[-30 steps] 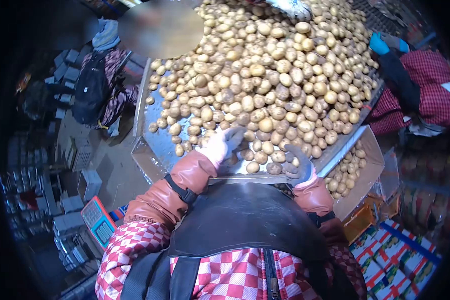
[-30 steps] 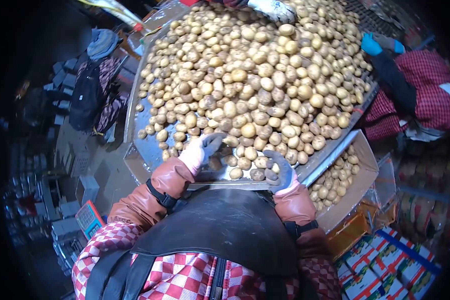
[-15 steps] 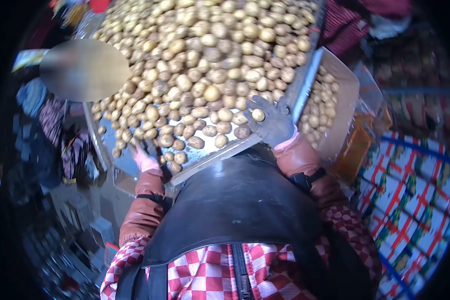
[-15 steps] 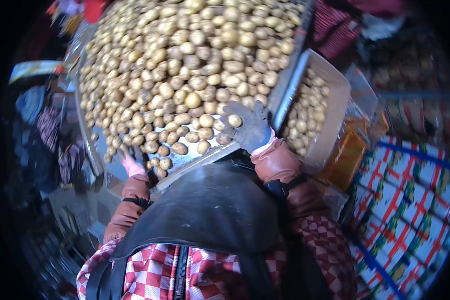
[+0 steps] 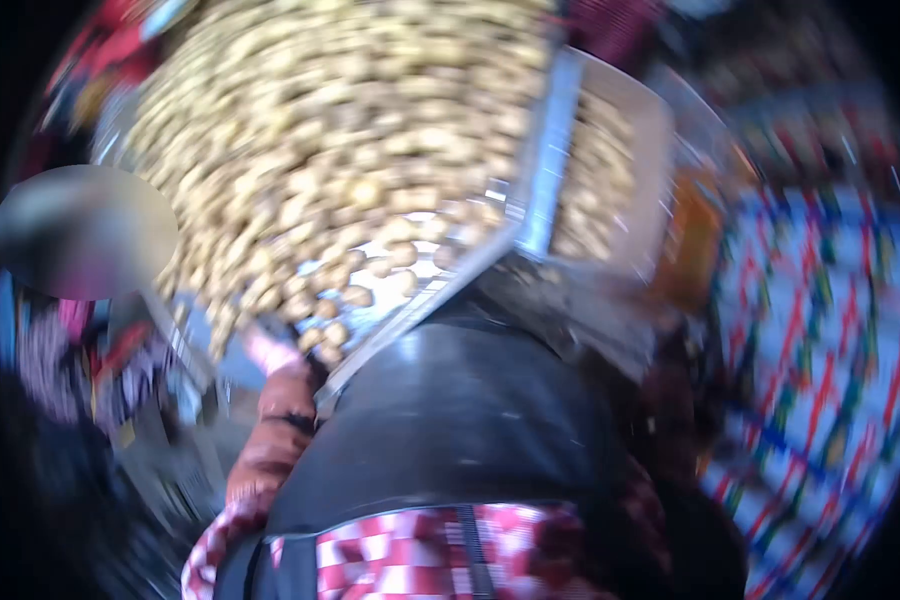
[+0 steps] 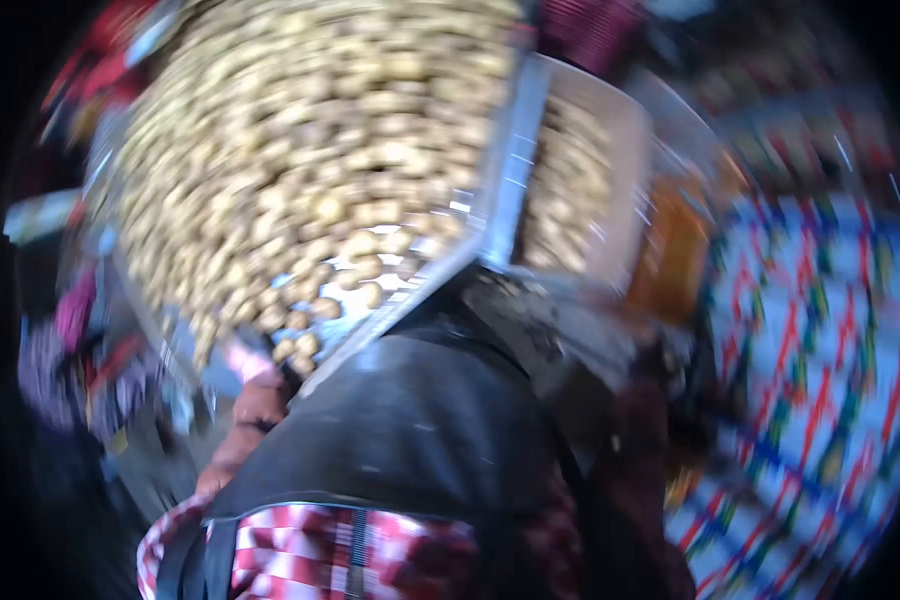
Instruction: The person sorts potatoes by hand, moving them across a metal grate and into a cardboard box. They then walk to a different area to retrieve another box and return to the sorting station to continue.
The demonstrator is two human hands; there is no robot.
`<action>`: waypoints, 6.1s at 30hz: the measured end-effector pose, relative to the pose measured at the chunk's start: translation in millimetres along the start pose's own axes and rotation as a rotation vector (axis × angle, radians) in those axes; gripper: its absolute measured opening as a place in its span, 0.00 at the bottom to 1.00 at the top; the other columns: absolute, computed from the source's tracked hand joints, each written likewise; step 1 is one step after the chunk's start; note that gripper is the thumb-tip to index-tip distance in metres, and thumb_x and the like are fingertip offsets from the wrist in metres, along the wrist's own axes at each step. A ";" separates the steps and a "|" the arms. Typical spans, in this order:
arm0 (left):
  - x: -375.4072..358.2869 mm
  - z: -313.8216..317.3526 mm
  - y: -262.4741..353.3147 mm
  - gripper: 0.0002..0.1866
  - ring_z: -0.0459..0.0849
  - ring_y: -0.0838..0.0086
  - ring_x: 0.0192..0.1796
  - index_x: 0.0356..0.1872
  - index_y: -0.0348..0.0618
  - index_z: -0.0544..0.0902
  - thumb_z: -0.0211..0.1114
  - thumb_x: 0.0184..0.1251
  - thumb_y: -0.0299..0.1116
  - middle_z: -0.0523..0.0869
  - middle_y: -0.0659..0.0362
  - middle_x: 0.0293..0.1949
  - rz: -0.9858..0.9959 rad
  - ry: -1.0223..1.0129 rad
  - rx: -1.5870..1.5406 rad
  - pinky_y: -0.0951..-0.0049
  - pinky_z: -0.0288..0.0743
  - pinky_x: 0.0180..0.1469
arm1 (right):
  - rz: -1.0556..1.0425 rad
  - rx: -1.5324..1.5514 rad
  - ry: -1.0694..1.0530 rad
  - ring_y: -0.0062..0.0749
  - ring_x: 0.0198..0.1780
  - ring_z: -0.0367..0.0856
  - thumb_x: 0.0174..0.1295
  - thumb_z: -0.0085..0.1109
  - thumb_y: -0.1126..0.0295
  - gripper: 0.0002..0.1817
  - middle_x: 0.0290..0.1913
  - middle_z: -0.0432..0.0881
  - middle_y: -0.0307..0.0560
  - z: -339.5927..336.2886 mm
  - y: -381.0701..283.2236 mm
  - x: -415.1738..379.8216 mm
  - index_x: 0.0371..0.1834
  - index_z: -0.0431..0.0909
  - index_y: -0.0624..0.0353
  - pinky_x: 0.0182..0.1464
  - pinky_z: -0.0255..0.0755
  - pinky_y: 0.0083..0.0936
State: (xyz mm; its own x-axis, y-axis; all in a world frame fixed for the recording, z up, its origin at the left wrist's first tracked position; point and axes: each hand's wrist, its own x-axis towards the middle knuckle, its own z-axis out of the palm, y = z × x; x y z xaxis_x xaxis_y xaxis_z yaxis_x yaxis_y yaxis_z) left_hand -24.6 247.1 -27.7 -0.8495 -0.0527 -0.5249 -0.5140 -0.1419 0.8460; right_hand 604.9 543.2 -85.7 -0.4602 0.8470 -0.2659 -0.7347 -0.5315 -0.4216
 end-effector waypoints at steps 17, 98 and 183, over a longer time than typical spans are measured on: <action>46.3 -118.7 -17.7 0.22 0.78 0.62 0.61 0.62 0.42 0.76 0.57 0.66 0.25 0.80 0.49 0.58 0.246 -0.005 0.448 0.69 0.71 0.64 | 0.858 -1.163 -0.548 0.22 0.35 0.78 0.72 0.51 0.63 0.21 0.44 0.80 0.46 331.1 321.7 201.1 0.66 0.69 0.56 0.32 0.73 0.16; -9.8 18.2 -11.9 0.21 0.87 0.63 0.41 0.55 0.38 0.76 0.59 0.59 0.27 0.76 0.49 0.57 0.509 -0.304 1.815 0.61 0.80 0.40 | -0.042 -1.765 -1.261 0.46 0.49 0.82 0.62 0.60 0.72 0.14 0.45 0.84 0.53 354.6 426.6 179.3 0.51 0.82 0.57 0.55 0.75 0.33; -10.6 -36.7 81.3 0.28 0.84 0.51 0.49 0.61 0.43 0.75 0.65 0.64 0.48 0.85 0.45 0.48 0.488 -0.453 1.252 0.58 0.77 0.53 | 1.529 -0.341 -0.298 0.35 0.57 0.77 0.73 0.48 0.67 0.24 0.61 0.75 0.49 360.7 492.4 115.6 0.70 0.63 0.62 0.53 0.79 0.30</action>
State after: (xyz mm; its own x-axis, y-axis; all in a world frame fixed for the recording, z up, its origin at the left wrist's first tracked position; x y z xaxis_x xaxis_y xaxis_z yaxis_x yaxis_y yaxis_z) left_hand -53.0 199.8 43.3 -0.8111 0.5094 -0.2873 0.2765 0.7669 0.5791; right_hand 10.1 379.9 -11.4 -0.7336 -0.5118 -0.4472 0.6114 -0.7843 -0.1054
